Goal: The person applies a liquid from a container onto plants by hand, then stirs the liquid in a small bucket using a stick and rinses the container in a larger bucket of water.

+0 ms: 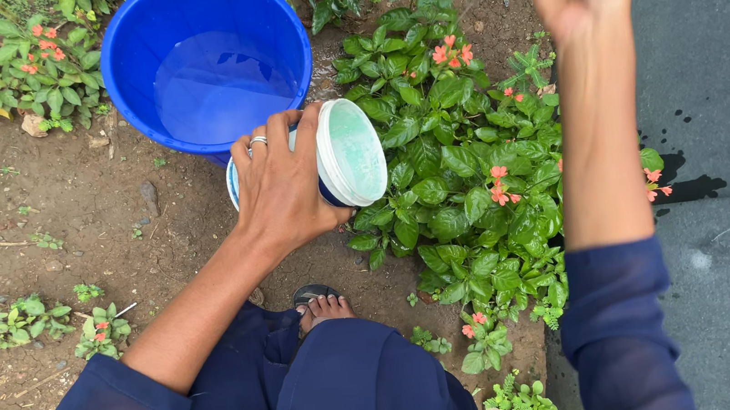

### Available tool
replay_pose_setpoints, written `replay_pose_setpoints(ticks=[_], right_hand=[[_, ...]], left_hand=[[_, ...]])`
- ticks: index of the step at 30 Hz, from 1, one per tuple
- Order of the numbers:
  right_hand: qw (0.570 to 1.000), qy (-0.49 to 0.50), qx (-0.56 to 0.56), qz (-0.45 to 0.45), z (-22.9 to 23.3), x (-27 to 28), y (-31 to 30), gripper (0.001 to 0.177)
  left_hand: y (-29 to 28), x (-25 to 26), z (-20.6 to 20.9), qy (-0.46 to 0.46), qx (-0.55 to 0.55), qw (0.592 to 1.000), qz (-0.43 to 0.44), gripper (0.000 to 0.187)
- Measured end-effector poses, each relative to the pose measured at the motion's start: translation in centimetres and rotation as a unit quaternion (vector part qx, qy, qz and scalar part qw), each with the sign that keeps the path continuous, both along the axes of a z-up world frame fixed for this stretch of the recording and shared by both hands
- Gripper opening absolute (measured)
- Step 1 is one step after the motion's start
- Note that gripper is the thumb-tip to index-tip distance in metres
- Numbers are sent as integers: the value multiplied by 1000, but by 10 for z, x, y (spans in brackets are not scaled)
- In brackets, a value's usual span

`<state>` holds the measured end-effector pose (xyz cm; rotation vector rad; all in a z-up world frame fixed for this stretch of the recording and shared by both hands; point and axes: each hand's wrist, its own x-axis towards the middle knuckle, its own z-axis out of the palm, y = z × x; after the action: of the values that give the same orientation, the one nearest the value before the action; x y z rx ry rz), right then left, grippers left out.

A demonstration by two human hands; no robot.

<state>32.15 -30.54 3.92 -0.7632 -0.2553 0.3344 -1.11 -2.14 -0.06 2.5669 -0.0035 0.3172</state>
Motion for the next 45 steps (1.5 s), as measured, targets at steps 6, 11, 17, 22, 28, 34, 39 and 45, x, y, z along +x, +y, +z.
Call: replay_pose_setpoints(ticks=[6,11,17,22,28,34,39,45], right_hand=[[998,-22,-66,4,7,-164,49,38],[979,48,-198,-16,-47,-239,71,43],[974,186,-64,-109,-162,-250,70,29],[939,272,36,-208,-259,-247,52,26],[923,299,122,-210,-289,-244,37,22],[940,295,109,-134,-282,-246,36,33],[942,308,77,-112,-290,-245,35,34],[921,272,278,-37,-263,-209,14,22]], left_hand=[[-2,0,-5,2,3,1000,-8,129],[-5,-3,-8,-8,-4,1000,-15,127],[-16,-7,-4,-14,18,999,-38,120],[-32,-11,-1,-14,62,995,-77,116],[-57,-10,-1,-61,147,982,-106,103],[-74,-8,-7,-67,163,978,-111,100],[-76,-6,-6,-68,165,978,-108,99],[-43,8,9,-15,4,1000,-23,125]])
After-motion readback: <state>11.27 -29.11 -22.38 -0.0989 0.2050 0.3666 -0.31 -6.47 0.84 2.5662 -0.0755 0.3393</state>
